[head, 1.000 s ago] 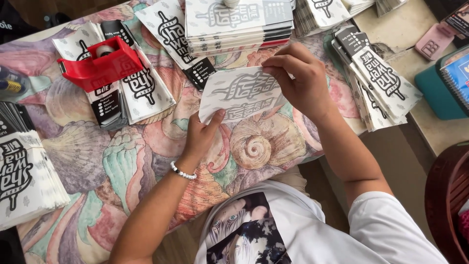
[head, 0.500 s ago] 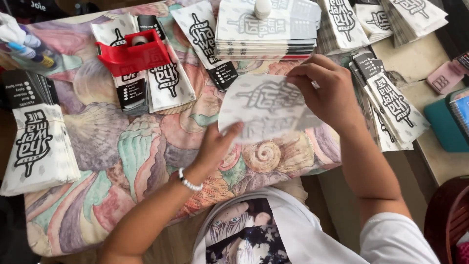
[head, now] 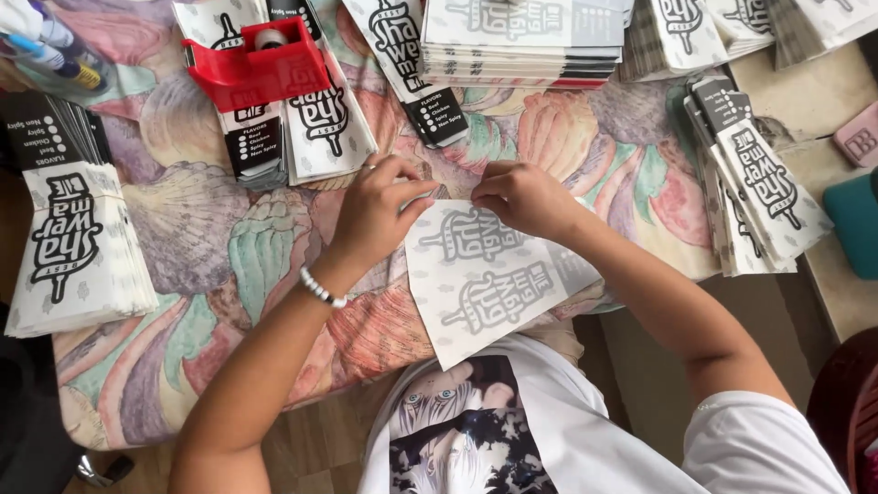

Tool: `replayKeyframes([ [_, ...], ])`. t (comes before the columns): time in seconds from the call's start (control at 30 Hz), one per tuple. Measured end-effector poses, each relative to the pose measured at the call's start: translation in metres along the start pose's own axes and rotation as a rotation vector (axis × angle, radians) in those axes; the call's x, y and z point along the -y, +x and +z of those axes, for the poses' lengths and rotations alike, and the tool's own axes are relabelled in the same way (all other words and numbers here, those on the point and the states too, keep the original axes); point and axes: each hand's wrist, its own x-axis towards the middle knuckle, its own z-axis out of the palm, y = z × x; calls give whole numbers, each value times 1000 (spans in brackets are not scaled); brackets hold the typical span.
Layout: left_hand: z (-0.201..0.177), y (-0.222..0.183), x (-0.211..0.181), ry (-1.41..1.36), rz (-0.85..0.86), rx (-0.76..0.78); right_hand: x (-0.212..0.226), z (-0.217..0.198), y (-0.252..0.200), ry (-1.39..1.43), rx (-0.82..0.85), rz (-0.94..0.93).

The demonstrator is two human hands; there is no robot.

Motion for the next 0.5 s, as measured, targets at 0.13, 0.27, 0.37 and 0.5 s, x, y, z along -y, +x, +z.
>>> replayKeyframes([
  [0.13, 10, 8, 12, 52, 15, 228, -8, 8, -4, -80, -14, -19],
  [0.27, 6, 12, 11, 71, 7, 313, -11, 13, -7, -166, -31, -91],
  [0.37, 8, 11, 12, 71, -17, 345, -6, 11, -8, -220, -32, -126],
  [0.5, 5, 13, 8, 27, -51, 380, -5, 9, -8, -258, -18, -135],
])
